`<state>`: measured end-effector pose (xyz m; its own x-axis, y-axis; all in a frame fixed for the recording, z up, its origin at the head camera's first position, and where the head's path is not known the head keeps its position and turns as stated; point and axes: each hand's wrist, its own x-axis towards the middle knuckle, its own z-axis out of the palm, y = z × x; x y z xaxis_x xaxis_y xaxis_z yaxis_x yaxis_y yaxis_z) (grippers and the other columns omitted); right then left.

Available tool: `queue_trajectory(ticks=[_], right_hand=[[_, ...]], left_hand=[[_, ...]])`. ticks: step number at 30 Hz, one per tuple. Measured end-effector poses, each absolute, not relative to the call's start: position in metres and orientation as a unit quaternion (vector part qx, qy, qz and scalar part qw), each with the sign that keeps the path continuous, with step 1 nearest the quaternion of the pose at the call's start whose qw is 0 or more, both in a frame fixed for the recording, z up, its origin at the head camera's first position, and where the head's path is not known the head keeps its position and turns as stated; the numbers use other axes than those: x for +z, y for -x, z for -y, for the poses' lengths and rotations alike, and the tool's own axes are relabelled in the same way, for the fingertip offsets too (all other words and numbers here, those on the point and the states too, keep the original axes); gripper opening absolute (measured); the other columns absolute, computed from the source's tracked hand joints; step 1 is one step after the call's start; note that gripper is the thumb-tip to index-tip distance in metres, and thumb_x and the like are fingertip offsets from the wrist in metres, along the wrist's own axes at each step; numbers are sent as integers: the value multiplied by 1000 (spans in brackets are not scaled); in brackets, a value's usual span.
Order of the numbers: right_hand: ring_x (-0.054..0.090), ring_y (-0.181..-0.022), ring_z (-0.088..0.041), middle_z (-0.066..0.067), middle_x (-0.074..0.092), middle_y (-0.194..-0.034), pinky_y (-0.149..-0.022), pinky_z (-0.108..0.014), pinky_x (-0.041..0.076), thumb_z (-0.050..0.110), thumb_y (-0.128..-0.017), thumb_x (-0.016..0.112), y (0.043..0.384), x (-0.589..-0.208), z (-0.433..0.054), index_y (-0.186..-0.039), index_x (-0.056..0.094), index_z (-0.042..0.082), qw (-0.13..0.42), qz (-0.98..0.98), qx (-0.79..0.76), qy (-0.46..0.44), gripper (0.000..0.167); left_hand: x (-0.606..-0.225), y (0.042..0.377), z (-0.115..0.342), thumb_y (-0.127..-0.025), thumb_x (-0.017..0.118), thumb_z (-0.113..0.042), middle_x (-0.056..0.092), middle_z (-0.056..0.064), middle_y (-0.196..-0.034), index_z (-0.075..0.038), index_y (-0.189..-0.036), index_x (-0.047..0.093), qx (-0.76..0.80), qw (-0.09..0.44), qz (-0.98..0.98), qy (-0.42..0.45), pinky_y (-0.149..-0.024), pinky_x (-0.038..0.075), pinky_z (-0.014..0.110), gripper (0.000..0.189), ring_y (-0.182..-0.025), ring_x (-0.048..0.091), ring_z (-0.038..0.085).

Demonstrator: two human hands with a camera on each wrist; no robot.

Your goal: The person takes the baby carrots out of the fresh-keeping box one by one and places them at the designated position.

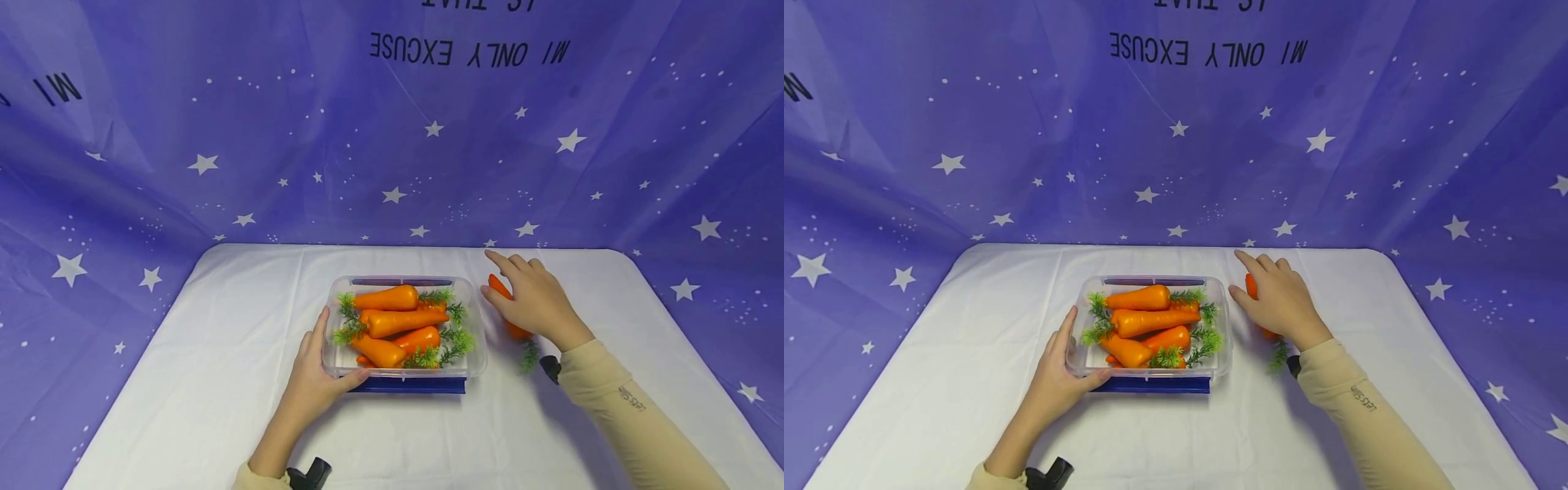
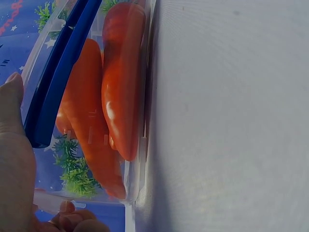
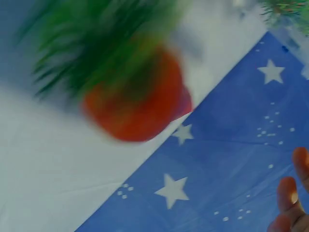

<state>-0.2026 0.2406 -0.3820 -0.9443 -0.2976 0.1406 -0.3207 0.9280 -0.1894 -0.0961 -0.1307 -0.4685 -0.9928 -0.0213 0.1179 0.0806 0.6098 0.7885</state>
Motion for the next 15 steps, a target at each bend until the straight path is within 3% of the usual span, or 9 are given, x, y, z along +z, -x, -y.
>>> queue_trajectory(ticks=[9, 13, 15], right_hand=[[53, -109, -35, -12, 54, -137, -90, -57, 48, 46, -96, 58, 197, -374, -217, -158, 26, 30, 61, 970, 138, -192, 71], [54, -102, -30, -9, 60, -122, -86, -51, 48, 46, -97, 57, 196, -376, -210, -158, 27, 30, 64, 964, 147, -212, 70], [53, -99, -29, -6, 62, -114, -84, -49, 46, 44, -97, 58, 195, -377, -206, -158, 27, 30, 67, 960, 150, -225, 69]], left_hand=[[-466, 95, 132, -65, 85, -61, 51, 8, -120, -37, -159, 10, -437, 54, 898, 16, -88, 45, 41, 123, -101, 51, 23], [-466, 95, 132, -65, 85, -62, 52, 10, -117, -39, -159, 10, -434, 50, 900, 14, -85, 45, 41, 122, -98, 51, 23], [-467, 96, 133, -65, 85, -61, 53, 13, -124, -38, -159, 11, -433, 50, 900, 16, -89, 47, 47, 122, -105, 54, 26]])
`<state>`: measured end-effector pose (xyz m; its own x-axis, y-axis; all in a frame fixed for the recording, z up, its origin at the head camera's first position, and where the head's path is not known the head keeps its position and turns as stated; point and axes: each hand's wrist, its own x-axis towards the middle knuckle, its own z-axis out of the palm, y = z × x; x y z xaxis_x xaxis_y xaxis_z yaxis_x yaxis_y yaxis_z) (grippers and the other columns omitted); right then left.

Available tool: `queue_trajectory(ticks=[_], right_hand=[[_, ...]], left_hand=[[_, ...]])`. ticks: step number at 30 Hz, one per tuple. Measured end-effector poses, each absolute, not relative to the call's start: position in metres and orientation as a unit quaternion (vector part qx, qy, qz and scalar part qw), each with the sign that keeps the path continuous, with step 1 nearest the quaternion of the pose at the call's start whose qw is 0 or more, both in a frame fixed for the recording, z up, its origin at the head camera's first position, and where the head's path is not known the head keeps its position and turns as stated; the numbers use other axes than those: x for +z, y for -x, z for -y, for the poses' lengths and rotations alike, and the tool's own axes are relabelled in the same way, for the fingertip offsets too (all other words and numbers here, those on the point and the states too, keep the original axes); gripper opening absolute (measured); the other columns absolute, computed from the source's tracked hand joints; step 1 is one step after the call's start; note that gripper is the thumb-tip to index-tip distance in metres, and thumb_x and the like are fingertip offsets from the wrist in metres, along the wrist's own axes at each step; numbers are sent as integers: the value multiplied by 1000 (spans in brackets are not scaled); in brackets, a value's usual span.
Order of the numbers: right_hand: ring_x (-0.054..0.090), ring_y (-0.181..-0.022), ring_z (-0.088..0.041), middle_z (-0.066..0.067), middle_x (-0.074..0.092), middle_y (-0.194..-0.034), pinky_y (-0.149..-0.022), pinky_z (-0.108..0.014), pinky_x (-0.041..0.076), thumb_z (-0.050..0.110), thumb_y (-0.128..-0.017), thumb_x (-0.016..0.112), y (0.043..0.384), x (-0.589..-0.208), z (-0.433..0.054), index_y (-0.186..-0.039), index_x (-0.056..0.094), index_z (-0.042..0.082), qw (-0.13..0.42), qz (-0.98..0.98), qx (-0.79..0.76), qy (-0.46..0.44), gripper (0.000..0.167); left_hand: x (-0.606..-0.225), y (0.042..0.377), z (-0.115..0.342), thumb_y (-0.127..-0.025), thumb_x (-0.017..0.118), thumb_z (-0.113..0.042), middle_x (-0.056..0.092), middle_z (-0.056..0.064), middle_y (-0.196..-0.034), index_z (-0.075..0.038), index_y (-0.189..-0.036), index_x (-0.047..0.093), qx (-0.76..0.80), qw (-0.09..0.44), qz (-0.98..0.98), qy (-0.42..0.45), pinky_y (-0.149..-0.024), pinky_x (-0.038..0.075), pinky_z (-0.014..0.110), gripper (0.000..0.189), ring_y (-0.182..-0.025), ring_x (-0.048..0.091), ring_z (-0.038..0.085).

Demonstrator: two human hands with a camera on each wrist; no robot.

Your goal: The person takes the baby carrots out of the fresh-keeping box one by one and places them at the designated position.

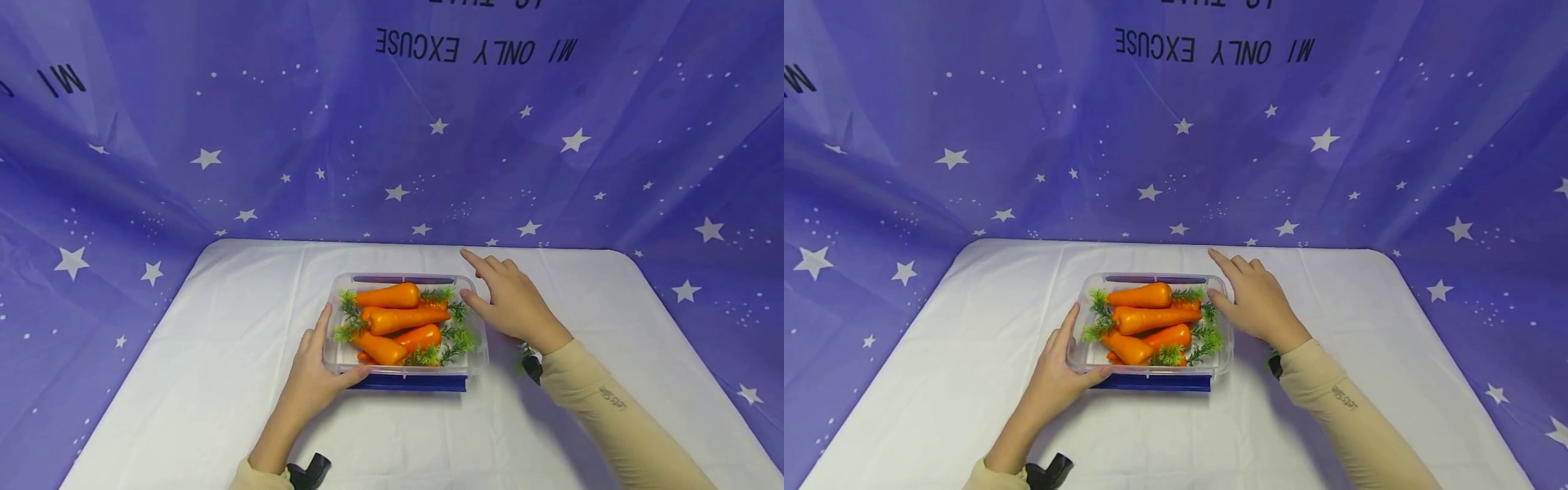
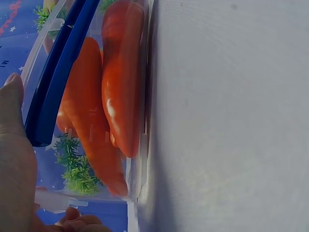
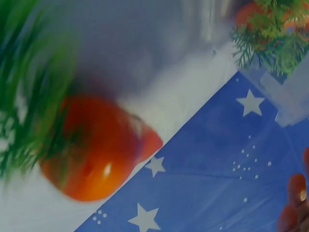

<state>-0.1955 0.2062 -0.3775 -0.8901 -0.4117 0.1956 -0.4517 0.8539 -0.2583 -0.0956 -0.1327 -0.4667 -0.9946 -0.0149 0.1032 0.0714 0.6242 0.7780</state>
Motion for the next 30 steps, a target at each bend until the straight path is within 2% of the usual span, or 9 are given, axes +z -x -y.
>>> queue_trajectory(ticks=[2, 4, 6, 9, 13, 18, 23, 30], right_hand=[[52, -100, -28, -5, 63, -112, -86, -49, 45, 43, -96, 60, 196, -378, -203, -157, 29, 31, 66, 958, 153, -234, 69], [51, -102, -28, -4, 63, -113, -89, -51, 43, 42, -95, 61, 196, -379, -200, -156, 31, 31, 58, 957, 153, -238, 69], [52, -105, -29, -4, 64, -114, -91, -53, 42, 41, -95, 63, 197, -380, -198, -155, 34, 31, 46, 958, 150, -242, 68], [51, -107, -28, -2, 64, -115, -92, -53, 40, 41, -94, 65, 198, -381, -195, -152, 39, 30, 29, 957, 144, -252, 65], [51, -107, -24, 1, 63, -114, -92, -48, 35, 43, -93, 67, 198, -382, -190, -149, 44, 29, 17, 951, 134, -278, 63], [51, -112, -23, 3, 63, -125, -96, -48, 33, 43, -91, 70, 197, -384, -178, -145, 50, 32, -1, 942, 119, -314, 59], [52, -114, -24, 4, 61, -131, -95, -47, 37, 40, -90, 72, 197, -385, -163, -145, 50, 30, -29, 931, 109, -347, 60], [51, -111, -23, 2, 61, -124, -99, -47, 42, 39, -91, 72, 199, -394, -152, -144, 51, 27, -16, 919, 92, -383, 58]], left_hand=[[-467, 96, 133, -67, 84, -59, 51, 16, -138, -37, -159, 10, -443, 45, 895, 21, -98, 46, 55, 120, -120, 53, 32], [-468, 96, 133, -69, 84, -58, 42, 17, -152, -36, -160, 10, -453, 43, 890, 26, -105, 39, 62, 119, -135, 46, 37], [-469, 95, 133, -69, 84, -57, 32, 15, -160, -36, -160, 10, -466, 38, 883, 29, -109, 34, 64, 119, -143, 37, 40], [-469, 95, 134, -70, 84, -57, 29, 12, -162, -38, -159, 9, -471, 35, 881, 28, -110, 33, 64, 119, -143, 36, 39], [-471, 96, 134, -69, 84, -57, 33, 14, -160, -40, -159, 9, -472, 37, 880, 27, -109, 35, 63, 119, -142, 39, 39], [-471, 96, 134, -69, 85, -57, 35, 14, -159, -40, -159, 10, -472, 42, 880, 27, -109, 35, 62, 118, -141, 41, 38], [-471, 96, 135, -69, 85, -56, 35, 14, -159, -38, -159, 11, -474, 44, 879, 26, -109, 35, 63, 118, -141, 41, 38], [-471, 96, 135, -70, 85, -55, 33, 12, -160, -38, -159, 11, -477, 43, 878, 29, -109, 35, 63, 117, -142, 40, 39]])
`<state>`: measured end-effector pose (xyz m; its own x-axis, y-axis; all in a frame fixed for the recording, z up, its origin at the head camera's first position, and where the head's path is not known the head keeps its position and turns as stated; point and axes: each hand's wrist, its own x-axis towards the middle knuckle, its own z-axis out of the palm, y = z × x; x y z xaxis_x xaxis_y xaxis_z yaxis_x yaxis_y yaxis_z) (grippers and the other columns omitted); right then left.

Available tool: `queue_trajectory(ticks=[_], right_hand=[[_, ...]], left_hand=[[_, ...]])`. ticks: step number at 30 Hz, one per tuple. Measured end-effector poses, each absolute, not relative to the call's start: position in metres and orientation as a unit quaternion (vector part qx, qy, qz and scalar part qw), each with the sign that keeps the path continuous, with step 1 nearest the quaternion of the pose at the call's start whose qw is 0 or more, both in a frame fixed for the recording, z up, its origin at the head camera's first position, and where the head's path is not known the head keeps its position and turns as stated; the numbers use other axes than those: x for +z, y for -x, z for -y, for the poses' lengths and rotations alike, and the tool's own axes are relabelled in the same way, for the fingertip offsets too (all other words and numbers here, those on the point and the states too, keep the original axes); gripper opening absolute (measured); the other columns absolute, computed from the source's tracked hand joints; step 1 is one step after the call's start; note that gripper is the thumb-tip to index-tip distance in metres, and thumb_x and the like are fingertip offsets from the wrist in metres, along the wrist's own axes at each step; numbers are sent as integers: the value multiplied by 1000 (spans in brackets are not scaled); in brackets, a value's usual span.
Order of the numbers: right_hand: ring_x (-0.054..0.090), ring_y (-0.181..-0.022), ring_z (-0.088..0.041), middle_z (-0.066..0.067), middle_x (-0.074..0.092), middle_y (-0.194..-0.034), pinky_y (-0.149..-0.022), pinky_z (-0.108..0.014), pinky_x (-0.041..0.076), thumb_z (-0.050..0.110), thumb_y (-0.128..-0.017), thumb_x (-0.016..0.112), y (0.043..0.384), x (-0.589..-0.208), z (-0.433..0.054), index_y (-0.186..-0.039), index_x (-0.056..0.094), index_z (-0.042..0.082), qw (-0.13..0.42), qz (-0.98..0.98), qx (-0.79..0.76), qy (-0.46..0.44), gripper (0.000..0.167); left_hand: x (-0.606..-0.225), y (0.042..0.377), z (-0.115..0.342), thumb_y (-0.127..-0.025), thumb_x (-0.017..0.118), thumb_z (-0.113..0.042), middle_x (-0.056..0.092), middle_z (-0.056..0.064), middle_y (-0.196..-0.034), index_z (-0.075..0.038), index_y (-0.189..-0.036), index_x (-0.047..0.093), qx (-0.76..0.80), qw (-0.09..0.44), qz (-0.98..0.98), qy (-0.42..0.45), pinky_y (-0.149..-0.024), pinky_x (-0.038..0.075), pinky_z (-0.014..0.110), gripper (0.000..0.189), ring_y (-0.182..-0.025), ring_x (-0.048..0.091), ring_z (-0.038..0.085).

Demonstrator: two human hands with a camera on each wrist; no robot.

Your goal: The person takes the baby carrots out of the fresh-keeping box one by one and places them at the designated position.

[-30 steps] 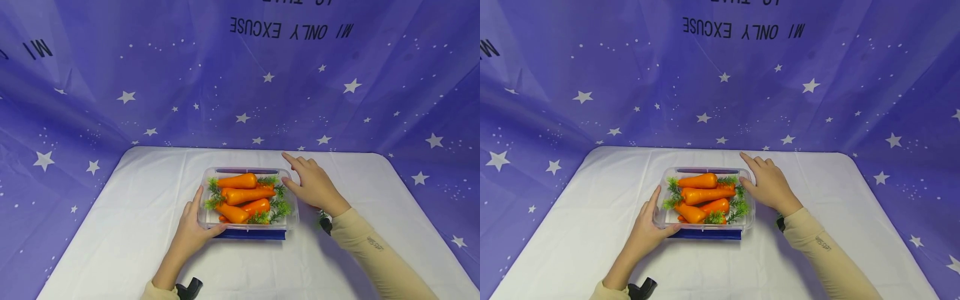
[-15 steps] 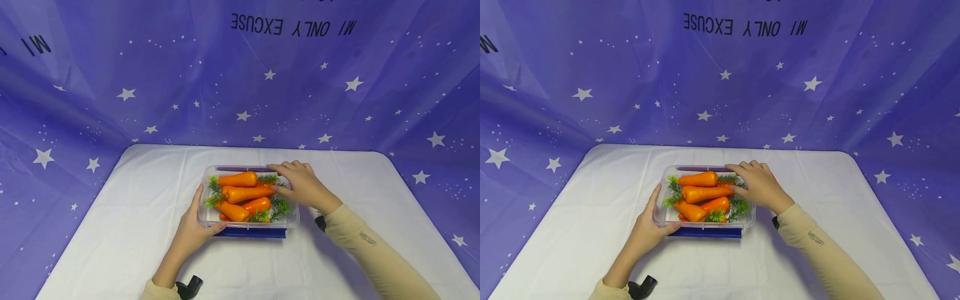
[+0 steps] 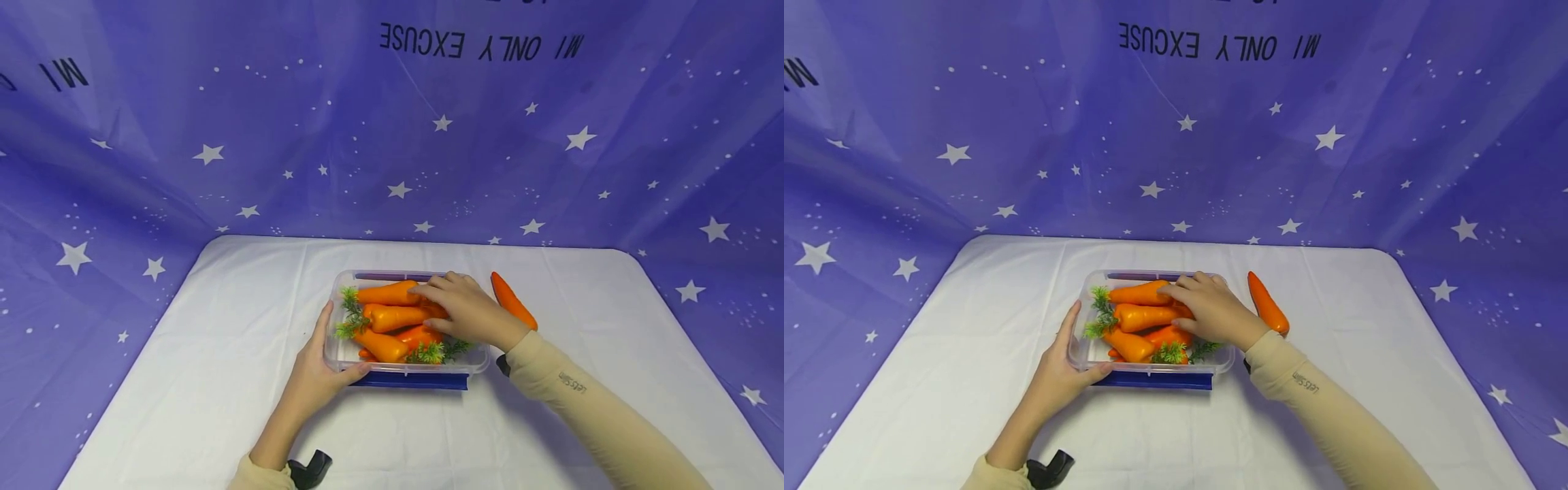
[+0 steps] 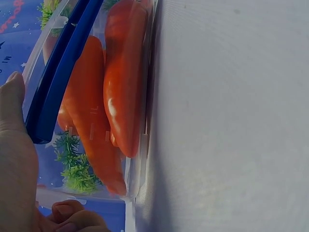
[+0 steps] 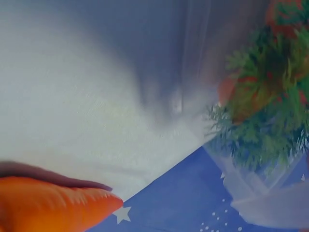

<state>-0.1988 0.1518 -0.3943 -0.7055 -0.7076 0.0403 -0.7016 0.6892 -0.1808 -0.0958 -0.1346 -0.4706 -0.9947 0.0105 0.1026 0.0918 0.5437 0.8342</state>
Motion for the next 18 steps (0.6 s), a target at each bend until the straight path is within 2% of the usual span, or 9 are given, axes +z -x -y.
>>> queue_trajectory(ticks=[8, 11, 15, 18], right_hand=[[49, -99, -19, 5, 63, -134, -98, -45, 40, 34, -89, 75, 200, -399, -149, -141, 55, 27, 30, -916, -103, 388, 57], [51, -104, -21, 5, 62, -137, -100, -47, 41, 33, -88, 76, 200, -400, -148, -141, 56, 27, 30, -915, -98, 389, 57], [54, -109, -24, 3, 62, -137, -97, -46, 44, 35, -88, 76, 200, -402, -147, -142, 54, 26, 30, -915, -81, 394, 59], [54, -105, -24, 2, 63, -135, -91, -42, 46, 38, -88, 75, 201, -404, -146, -142, 54, 27, 21, -913, -65, 402, 58]], left_hand=[[-471, 95, 134, -70, 84, -55, 34, 15, -159, -39, -159, 10, -479, 40, 876, 32, -108, 36, 64, 117, -141, 41, 40], [-471, 94, 135, -70, 84, -54, 34, 16, -159, -41, -158, 9, -482, 36, 875, 30, -107, 35, 66, 117, -141, 40, 41], [-471, 95, 135, -71, 84, -54, 34, 16, -159, -41, -158, 9, -484, 32, 874, 30, -107, 35, 67, 116, -141, 40, 41], [-471, 95, 135, -71, 84, -54, 33, 14, -160, -40, -159, 8, -484, 31, 874, 31, -107, 35, 67, 116, -141, 40, 40]])
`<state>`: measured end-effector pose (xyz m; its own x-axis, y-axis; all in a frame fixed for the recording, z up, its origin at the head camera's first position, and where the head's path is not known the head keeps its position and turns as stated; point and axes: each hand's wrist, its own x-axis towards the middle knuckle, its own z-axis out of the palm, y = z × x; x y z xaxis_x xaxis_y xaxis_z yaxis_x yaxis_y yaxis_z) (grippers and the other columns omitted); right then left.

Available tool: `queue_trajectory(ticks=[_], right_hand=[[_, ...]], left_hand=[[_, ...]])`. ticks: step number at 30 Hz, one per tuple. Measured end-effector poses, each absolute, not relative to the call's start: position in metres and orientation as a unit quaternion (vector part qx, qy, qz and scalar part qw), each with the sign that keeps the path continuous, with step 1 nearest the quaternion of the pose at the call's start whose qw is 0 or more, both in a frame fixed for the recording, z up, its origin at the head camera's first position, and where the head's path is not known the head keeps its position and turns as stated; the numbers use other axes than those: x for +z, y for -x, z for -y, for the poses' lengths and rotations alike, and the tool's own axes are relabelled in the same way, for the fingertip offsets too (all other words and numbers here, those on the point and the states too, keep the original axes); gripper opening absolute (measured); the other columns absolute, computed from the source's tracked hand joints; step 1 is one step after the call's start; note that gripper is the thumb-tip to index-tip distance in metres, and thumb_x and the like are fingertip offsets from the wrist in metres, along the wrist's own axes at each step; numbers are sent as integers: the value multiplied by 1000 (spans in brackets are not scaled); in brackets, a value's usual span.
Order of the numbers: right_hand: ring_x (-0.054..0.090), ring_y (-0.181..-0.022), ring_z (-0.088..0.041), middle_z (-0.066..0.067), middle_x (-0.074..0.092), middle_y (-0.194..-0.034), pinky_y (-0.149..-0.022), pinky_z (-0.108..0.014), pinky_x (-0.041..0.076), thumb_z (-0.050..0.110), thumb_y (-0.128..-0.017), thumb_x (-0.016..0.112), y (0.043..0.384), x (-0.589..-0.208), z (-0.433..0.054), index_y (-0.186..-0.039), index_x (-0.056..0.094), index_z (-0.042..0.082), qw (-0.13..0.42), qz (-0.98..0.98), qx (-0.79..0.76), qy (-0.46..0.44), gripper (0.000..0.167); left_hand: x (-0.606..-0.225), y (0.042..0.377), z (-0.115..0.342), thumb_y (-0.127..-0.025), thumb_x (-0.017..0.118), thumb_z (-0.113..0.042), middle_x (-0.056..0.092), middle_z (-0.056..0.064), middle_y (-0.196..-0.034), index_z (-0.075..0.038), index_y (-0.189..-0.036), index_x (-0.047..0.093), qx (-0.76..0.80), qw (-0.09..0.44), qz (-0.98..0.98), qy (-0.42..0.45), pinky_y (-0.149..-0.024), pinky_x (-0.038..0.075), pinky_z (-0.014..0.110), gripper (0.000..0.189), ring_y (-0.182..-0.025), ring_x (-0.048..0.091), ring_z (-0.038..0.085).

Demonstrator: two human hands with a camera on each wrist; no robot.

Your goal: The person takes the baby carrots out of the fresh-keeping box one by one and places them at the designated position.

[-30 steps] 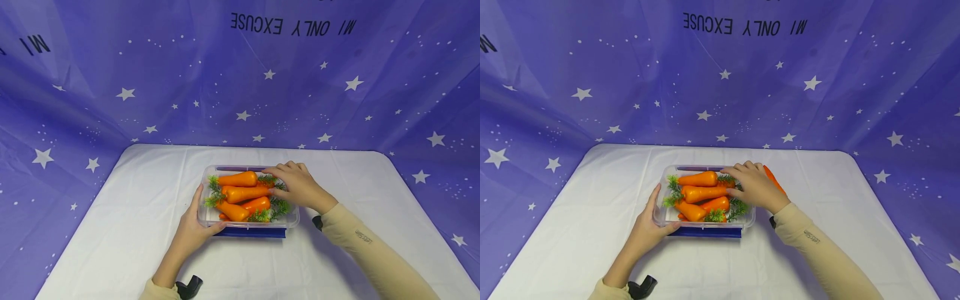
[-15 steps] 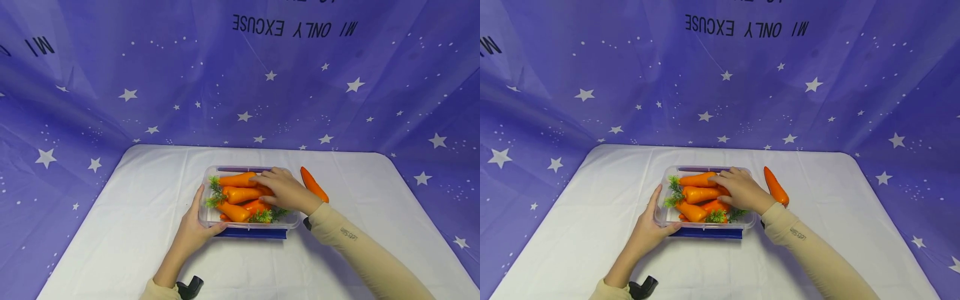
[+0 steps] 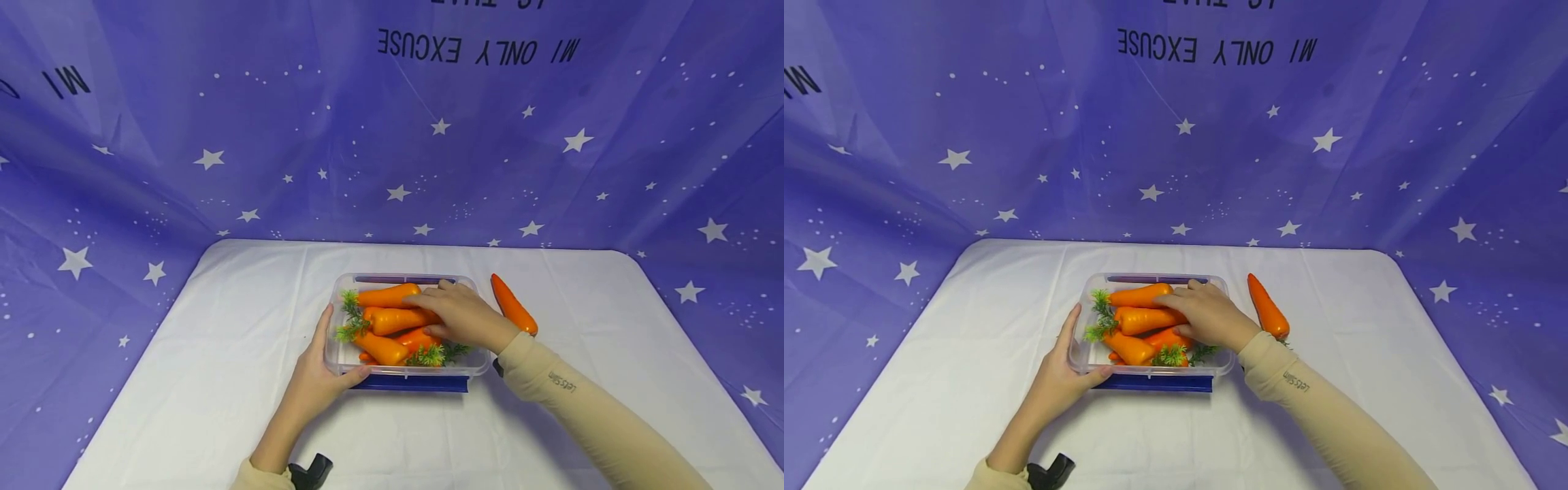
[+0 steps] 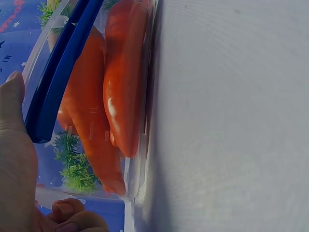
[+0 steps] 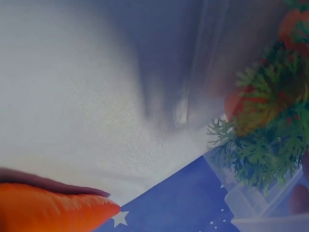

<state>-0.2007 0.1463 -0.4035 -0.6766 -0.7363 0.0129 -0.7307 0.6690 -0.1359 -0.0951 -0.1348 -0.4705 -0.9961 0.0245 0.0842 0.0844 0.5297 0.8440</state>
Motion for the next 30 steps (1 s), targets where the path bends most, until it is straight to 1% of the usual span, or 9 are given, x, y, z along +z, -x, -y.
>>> queue_trajectory(ticks=[6, 11, 13, 17, 19, 23, 25, 27, 30], right_hand=[[48, -93, -21, -2, 62, -124, -80, -36, 44, 39, -90, 72, 202, -409, -147, -139, 57, 30, -2, -903, -51, 427, 53], [48, -91, -22, -4, 62, -120, -83, -39, 44, 36, -90, 72, 203, -412, -149, -138, 59, 30, -17, -895, -64, 440, 49], [47, -90, -21, -2, 61, -113, -83, -38, 42, 34, -91, 72, 203, -412, -150, -137, 59, 30, -13, -896, -73, 438, 48], [41, -81, -15, 3, 50, -94, -73, -31, 35, 33, -91, 72, 205, -412, -151, -136, 60, 31, 2, -897, -88, 434, 47], [41, -78, -13, 4, 48, -91, -71, -28, 35, 31, -91, 73, 205, -411, -151, -135, 61, 30, 4, -895, -92, 436, 47], [44, -77, -13, 3, 48, -92, -69, -28, 38, 29, -90, 73, 206, -410, -150, -135, 61, 28, 13, -892, -100, 440, 47], [45, -79, -13, 2, 49, -95, -71, -28, 40, 29, -91, 72, 206, -409, -150, -136, 60, 27, 22, -892, -99, 441, 47], [51, -87, -15, 2, 56, -102, -78, -31, 46, 30, -92, 72, 205, -408, -150, -137, 59, 26, 33, -890, -106, 442, 47], [59, -107, -20, 1, 63, -124, -94, -38, 49, 30, -94, 69, 204, -407, -151, -141, 55, 27, 46, -883, -115, 453, 49]], left_hand=[[-471, 95, 135, -71, 84, -54, 33, 11, -161, -42, -158, 8, -488, 28, 872, 27, -108, 35, 66, 116, -142, 40, 39], [-471, 96, 135, -71, 84, -55, 32, 12, -161, -41, -158, 7, -485, 28, 874, 29, -108, 34, 66, 117, -142, 39, 40], [-472, 96, 135, -71, 85, -54, 32, 13, -160, -41, -159, 7, -485, 30, 874, 30, -107, 34, 66, 118, -141, 39, 40], [-472, 97, 135, -70, 85, -53, 34, 14, -160, -40, -159, 8, -490, 31, 871, 31, -108, 35, 65, 118, -141, 39, 40], [-472, 96, 134, -70, 85, -53, 34, 15, -160, -41, -158, 8, -492, 30, 869, 32, -109, 34, 65, 118, -142, 39, 40], [-471, 96, 134, -70, 85, -53, 33, 13, -160, -41, -158, 8, -495, 28, 868, 30, -109, 34, 64, 118, -142, 39, 39], [-470, 96, 134, -70, 85, -54, 33, 12, -161, -41, -158, 8, -492, 28, 869, 28, -109, 34, 65, 118, -142, 39, 38], [-469, 96, 134, -70, 85, -55, 32, 11, -161, -42, -158, 8, -491, 26, 870, 25, -108, 35, 65, 118, -142, 39, 39], [-469, 96, 135, -70, 85, -55, 32, 12, -161, -42, -158, 8, -488, 25, 872, 26, -108, 35, 65, 118, -142, 39, 39]])
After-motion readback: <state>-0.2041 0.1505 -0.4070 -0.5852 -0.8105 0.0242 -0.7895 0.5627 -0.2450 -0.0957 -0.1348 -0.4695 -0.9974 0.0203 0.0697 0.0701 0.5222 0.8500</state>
